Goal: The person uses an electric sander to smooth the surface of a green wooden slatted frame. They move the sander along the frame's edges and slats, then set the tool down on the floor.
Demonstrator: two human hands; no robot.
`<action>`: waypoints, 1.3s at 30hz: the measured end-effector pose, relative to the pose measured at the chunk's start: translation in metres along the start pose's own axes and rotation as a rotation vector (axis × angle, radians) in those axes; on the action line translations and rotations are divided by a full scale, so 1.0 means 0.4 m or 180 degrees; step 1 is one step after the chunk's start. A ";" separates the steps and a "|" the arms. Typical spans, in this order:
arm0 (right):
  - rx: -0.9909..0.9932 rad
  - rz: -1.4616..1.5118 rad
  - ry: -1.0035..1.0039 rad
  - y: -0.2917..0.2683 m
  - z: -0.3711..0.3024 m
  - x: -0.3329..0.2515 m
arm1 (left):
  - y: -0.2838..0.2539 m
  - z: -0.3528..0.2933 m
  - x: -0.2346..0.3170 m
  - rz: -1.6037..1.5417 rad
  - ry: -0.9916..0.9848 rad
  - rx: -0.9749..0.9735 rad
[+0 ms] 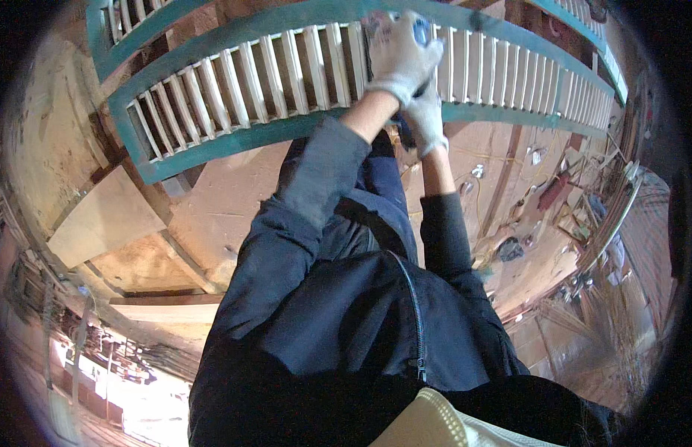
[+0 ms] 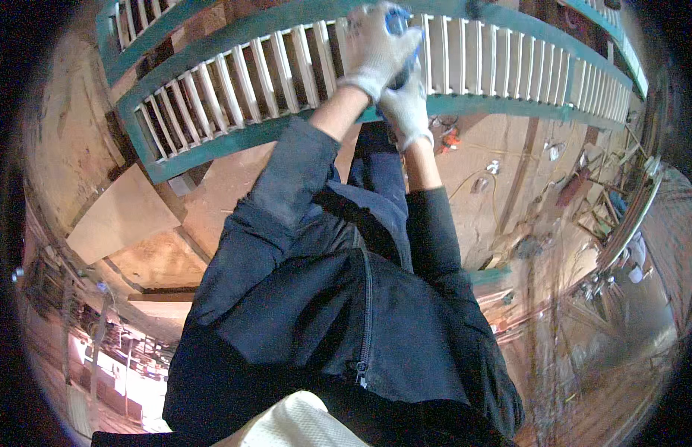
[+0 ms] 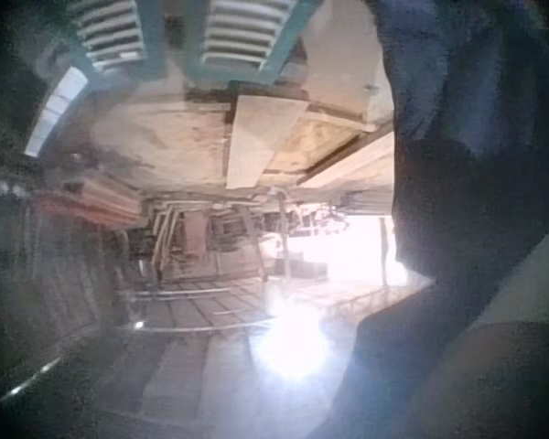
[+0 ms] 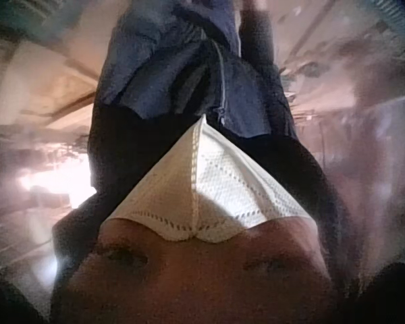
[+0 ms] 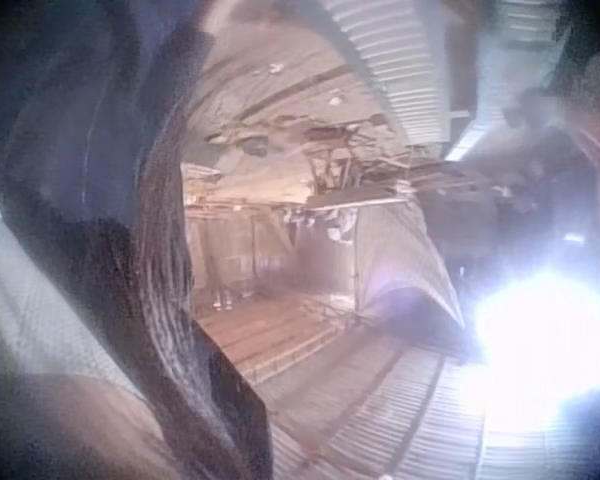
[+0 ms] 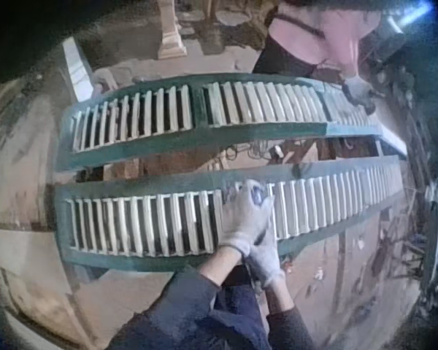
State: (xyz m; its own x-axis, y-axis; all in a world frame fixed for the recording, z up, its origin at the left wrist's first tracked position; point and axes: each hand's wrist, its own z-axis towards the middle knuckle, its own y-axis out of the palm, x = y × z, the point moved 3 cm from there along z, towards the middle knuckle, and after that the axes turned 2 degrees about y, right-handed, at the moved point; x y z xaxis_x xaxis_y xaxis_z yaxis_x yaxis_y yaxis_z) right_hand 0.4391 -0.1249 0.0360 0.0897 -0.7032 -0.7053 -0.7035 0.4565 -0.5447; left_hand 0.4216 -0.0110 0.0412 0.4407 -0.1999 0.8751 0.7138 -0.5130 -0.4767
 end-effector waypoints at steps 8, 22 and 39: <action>-0.0054 -0.0370 0.0711 -0.015 -0.248 0.213 | -0.004 -0.248 0.021 -0.0303 -0.0253 -0.0325; 0.0166 -0.0567 -0.0033 -0.021 -0.071 0.045 | -0.018 -0.046 -0.003 -0.0889 -0.0018 -0.0081; -0.0274 -0.0058 0.0716 0.010 -0.219 0.164 | -0.033 -0.200 0.005 -0.0617 -0.0145 -0.0234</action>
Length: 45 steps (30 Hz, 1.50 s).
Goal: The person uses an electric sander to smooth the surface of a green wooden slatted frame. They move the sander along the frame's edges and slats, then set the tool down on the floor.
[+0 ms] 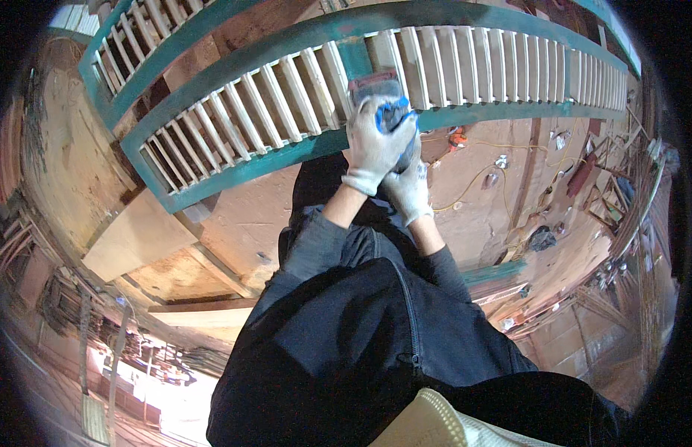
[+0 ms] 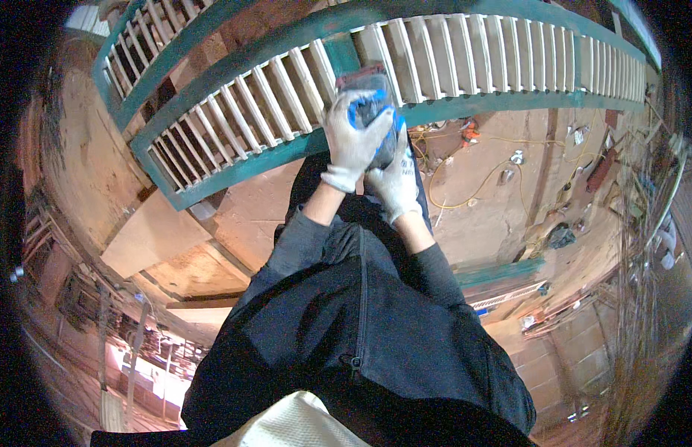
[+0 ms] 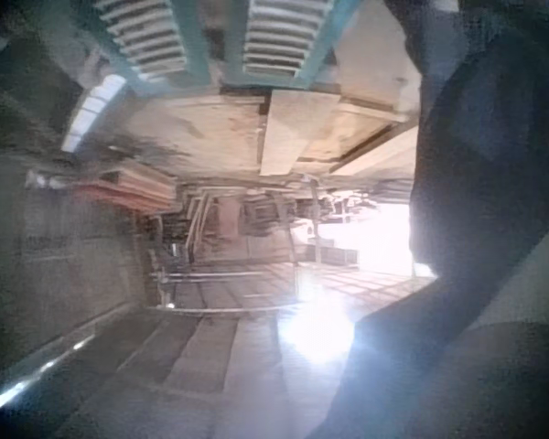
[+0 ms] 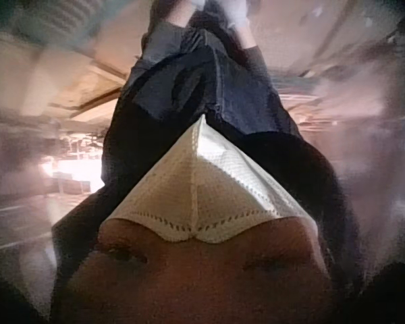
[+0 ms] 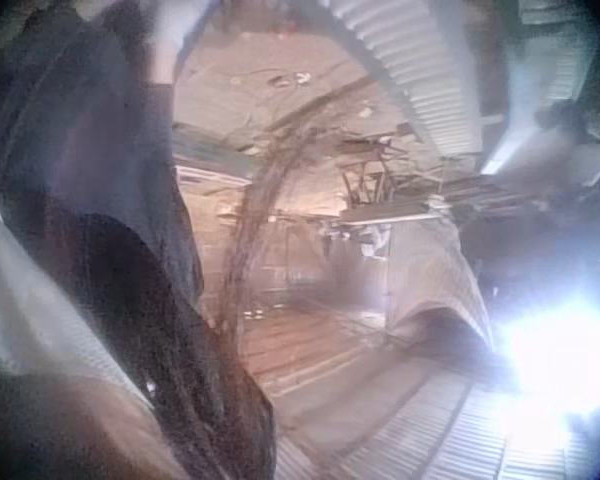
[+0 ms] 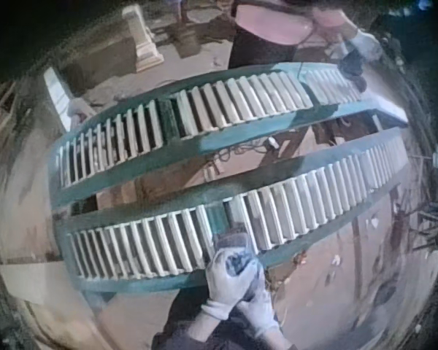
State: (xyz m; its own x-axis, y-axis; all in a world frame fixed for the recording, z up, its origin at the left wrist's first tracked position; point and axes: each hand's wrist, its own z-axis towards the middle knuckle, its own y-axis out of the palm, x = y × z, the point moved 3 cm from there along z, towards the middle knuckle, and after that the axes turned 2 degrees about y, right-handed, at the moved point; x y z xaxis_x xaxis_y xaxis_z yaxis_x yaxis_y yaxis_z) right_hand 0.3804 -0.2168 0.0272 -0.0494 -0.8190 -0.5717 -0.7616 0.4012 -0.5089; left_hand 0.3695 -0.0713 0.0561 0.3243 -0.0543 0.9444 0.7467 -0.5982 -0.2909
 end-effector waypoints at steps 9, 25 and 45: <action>0.0565 0.0102 -0.0594 -0.058 0.206 -0.219 | 0.022 0.269 0.002 -0.0382 0.0475 0.0419; 0.0497 -0.0206 -0.0459 -0.090 0.165 -0.101 | 0.050 0.171 0.004 -0.0256 -0.0162 0.0444; 0.0670 -0.0230 -0.0760 -0.050 0.169 -0.188 | 0.023 0.210 0.000 -0.0190 -0.0063 0.0467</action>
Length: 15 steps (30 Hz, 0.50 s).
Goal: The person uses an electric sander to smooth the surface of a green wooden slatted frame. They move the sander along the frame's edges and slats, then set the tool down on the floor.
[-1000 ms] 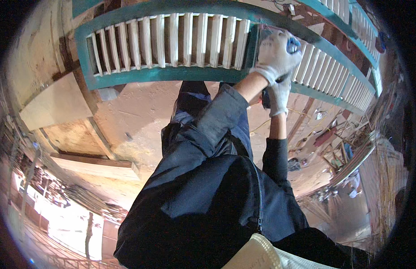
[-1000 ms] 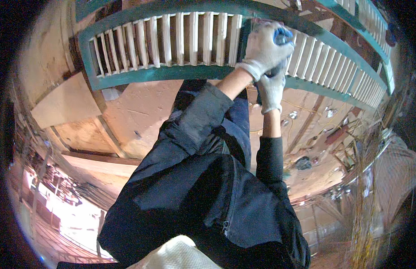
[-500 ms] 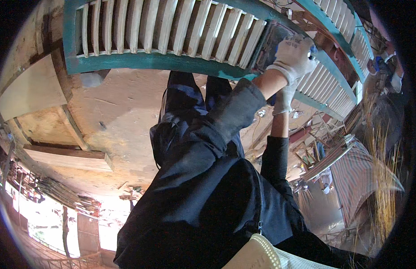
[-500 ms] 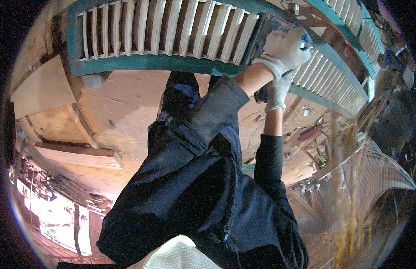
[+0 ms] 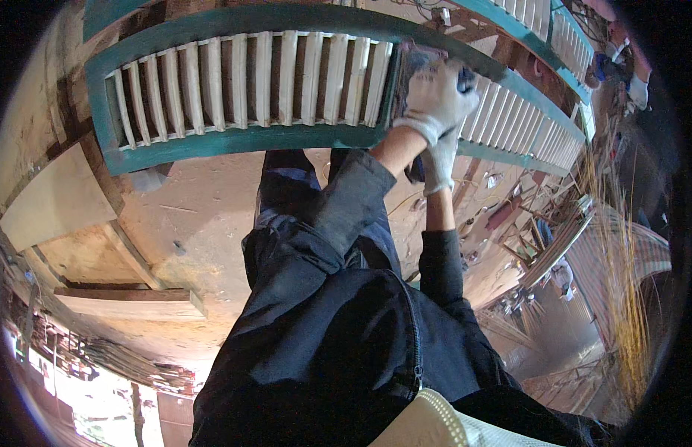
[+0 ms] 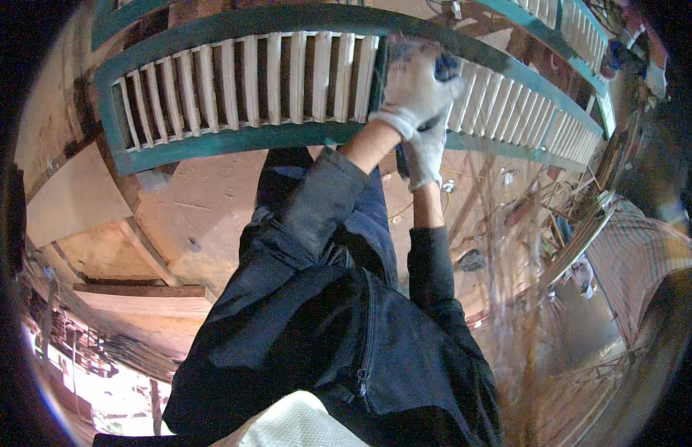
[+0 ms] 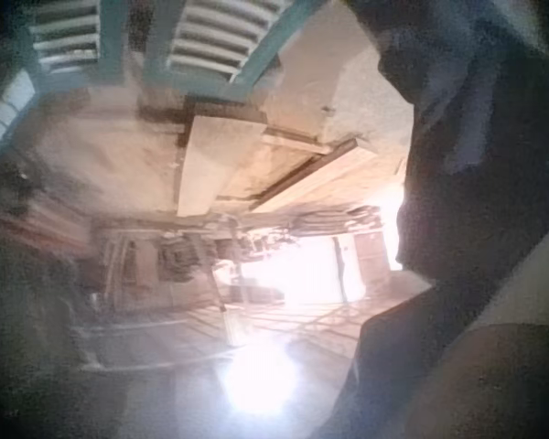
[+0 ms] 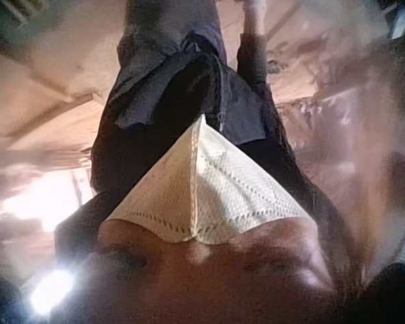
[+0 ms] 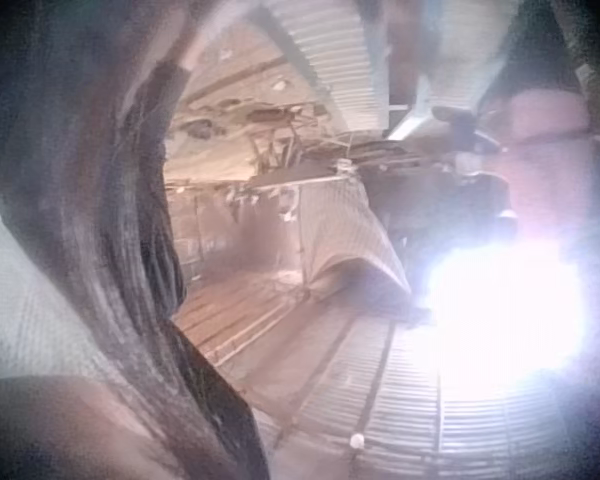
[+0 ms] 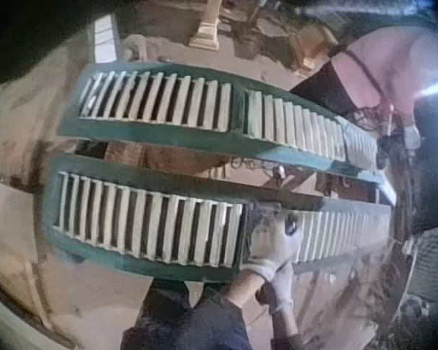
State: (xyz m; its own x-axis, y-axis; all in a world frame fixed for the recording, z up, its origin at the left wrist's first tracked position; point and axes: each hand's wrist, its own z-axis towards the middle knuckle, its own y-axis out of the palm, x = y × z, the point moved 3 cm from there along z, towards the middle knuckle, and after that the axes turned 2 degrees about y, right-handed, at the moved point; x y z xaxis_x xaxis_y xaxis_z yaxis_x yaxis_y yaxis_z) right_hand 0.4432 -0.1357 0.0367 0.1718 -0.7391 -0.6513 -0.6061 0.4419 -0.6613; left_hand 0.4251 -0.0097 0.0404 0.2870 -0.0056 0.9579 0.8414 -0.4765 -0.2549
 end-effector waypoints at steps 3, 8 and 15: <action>-0.0150 0.0032 0.0075 0.012 0.000 -0.008 | -0.019 0.011 -0.003 -0.0063 -0.0115 -0.0152; -0.0161 -0.0239 0.0496 0.001 -0.193 0.100 | -0.038 -0.185 -0.030 0.0090 -0.0175 -0.0461; 0.0113 -0.0056 0.0266 -0.006 -0.064 0.012 | -0.023 -0.048 0.003 -0.0428 -0.0533 -0.0879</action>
State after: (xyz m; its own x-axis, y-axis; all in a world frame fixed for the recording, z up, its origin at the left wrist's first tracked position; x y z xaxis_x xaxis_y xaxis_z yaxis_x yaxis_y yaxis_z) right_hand 0.4258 -0.1532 0.0448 0.1159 -0.7860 -0.6073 -0.5755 0.4452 -0.6860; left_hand 0.4089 -0.0223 0.0466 0.2724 0.2067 0.9397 0.7277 -0.6832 -0.0607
